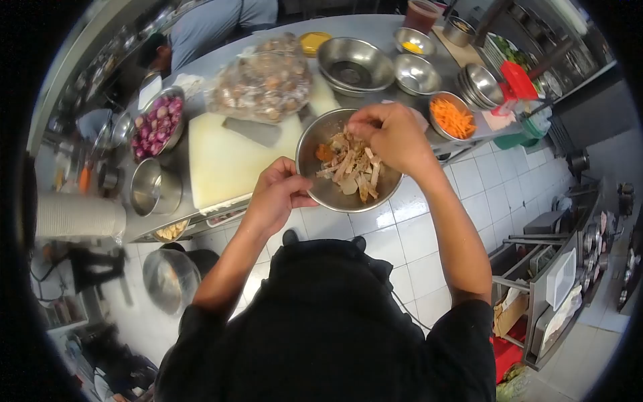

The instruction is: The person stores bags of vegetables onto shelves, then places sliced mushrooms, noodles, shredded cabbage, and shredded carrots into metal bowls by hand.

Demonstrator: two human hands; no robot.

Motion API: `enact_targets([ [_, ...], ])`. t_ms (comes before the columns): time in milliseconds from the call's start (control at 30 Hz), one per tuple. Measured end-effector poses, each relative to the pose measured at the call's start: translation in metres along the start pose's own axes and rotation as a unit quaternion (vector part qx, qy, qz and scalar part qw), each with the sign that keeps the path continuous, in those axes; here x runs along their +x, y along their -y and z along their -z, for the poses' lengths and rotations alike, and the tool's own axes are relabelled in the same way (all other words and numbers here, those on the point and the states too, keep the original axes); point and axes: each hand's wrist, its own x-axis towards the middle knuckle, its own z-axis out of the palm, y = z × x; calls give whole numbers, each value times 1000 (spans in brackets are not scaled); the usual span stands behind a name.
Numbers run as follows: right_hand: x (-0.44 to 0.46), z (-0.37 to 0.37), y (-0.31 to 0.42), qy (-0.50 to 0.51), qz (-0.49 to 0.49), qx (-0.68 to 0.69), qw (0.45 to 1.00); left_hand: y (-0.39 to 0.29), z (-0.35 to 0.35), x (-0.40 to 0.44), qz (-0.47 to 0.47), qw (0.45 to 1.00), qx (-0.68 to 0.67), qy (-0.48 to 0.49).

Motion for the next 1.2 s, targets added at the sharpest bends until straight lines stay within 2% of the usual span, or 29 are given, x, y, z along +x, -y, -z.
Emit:
enact_targets([
  [100,-13,31,-27,-1,-44,59,997,15,-33,14,6,1000,5,10],
  [233,-27,61,-42,-5,-49,99,994,28,-72,29,5,1000,-1,25],
  [433,-30,93,-65,-33,-19,73,997,32,-105,54,3,999,10,38],
  [533,-26,115,-81,-115,19,64,991,28,-118,73,7,999,28,38],
  [700,-38,172,-104,-216,-66,95,969,17,-121,120,-1,999,18,43],
  [767,-54,192,-121,-240,-108,54,963,-1,-125,141,-4,999,20,27],
  [800,-63,198,-134,-256,-120,96,954,-13,-127,155,-3,1000,19,24],
  [833,-73,200,-146,-268,-140,140,943,-22,-128,172,-29,1000,-5,0],
  [967,-105,199,-174,-313,-240,159,905,-71,-116,263,-124,992,32,-5],
  [1033,-119,187,-195,-321,-271,199,885,-82,-106,334,-166,984,-27,-62],
  [1100,-125,171,-213,-322,-296,216,873,-90,-82,433,-215,976,-15,-28],
  [1167,-137,163,-224,-325,-324,217,862,-96,-96,499,-199,965,-58,-159],
  [1200,-141,160,-226,-326,-334,215,858,-93,-102,516,-184,960,-87,-194],
])
